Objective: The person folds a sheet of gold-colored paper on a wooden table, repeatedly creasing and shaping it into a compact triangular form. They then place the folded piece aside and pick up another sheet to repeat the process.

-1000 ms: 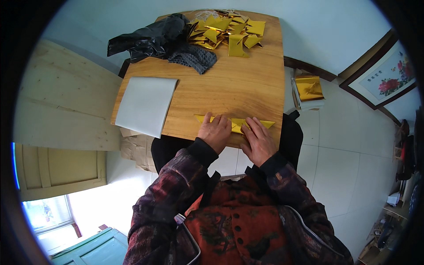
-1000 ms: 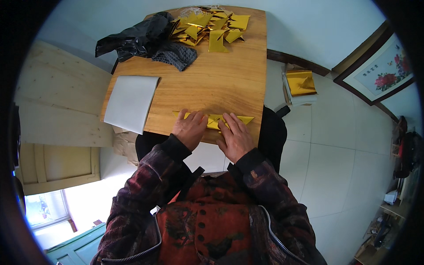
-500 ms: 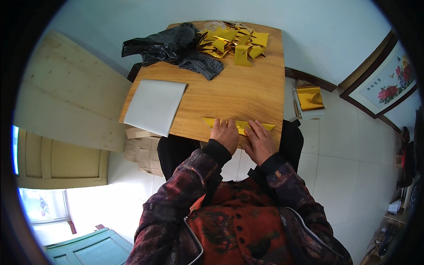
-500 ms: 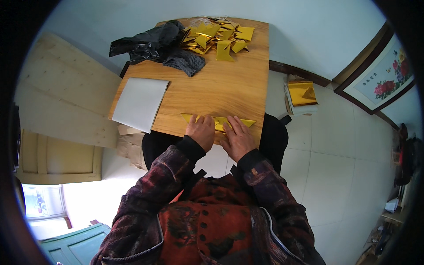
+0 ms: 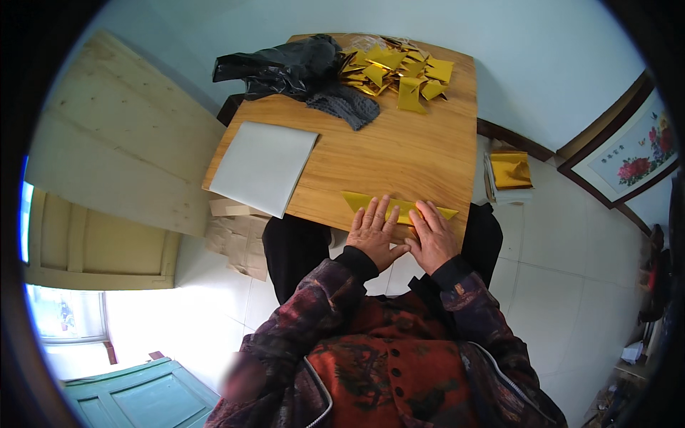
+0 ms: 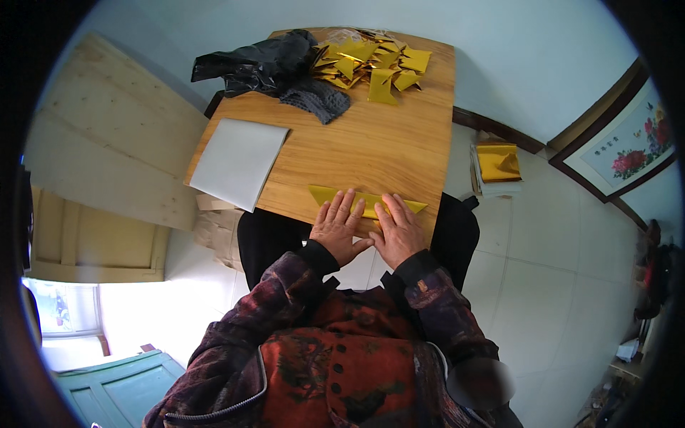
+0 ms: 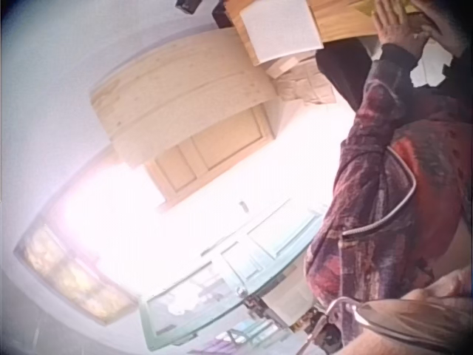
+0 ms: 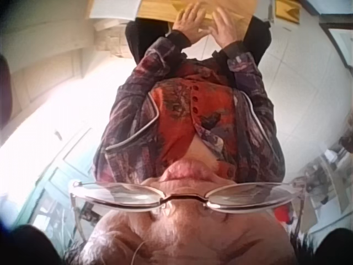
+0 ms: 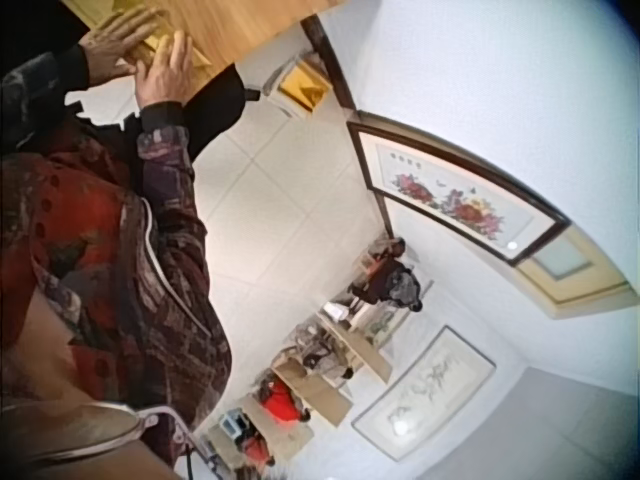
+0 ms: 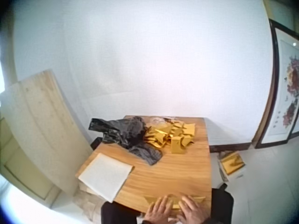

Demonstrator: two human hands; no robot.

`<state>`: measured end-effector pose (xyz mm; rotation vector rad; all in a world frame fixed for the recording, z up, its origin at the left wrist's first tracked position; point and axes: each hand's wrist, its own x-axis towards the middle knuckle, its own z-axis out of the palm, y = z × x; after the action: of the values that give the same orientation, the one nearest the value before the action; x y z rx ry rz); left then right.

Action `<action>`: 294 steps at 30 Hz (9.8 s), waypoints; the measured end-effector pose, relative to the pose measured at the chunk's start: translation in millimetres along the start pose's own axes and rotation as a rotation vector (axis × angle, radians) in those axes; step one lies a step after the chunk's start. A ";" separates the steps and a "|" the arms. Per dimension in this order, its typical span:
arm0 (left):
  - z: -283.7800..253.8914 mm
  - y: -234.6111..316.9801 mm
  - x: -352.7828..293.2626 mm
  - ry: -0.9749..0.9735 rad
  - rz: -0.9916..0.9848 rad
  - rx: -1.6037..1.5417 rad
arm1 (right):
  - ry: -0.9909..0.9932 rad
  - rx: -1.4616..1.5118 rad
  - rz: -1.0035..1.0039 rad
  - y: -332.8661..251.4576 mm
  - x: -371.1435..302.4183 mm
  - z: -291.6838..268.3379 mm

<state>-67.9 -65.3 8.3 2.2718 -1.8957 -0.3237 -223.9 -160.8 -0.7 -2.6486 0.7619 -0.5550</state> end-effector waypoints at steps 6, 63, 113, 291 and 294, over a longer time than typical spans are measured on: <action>6.1 -5.9 -4.2 0.023 0.068 0.020 | 0.001 -0.007 -0.003 -0.2 -0.8 0.8; 6.1 -6.1 -2.5 0.061 0.097 -0.006 | -0.032 -0.296 0.416 8.2 -25.1 -37.8; 9.6 -12.7 3.6 0.035 0.103 -0.083 | -0.138 -0.104 -0.037 6.1 9.0 8.3; -26.9 -55.5 39.9 -0.049 0.288 -0.034 | 0.017 0.038 0.434 -17.8 66.4 5.7; -26.4 -57.2 41.1 -0.054 0.291 -0.020 | 0.051 0.208 0.424 -14.6 58.1 0.2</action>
<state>0.4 -95.7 16.2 1.9546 -2.2006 -0.3636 -172.1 -181.7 21.0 -2.2014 1.1716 -0.5485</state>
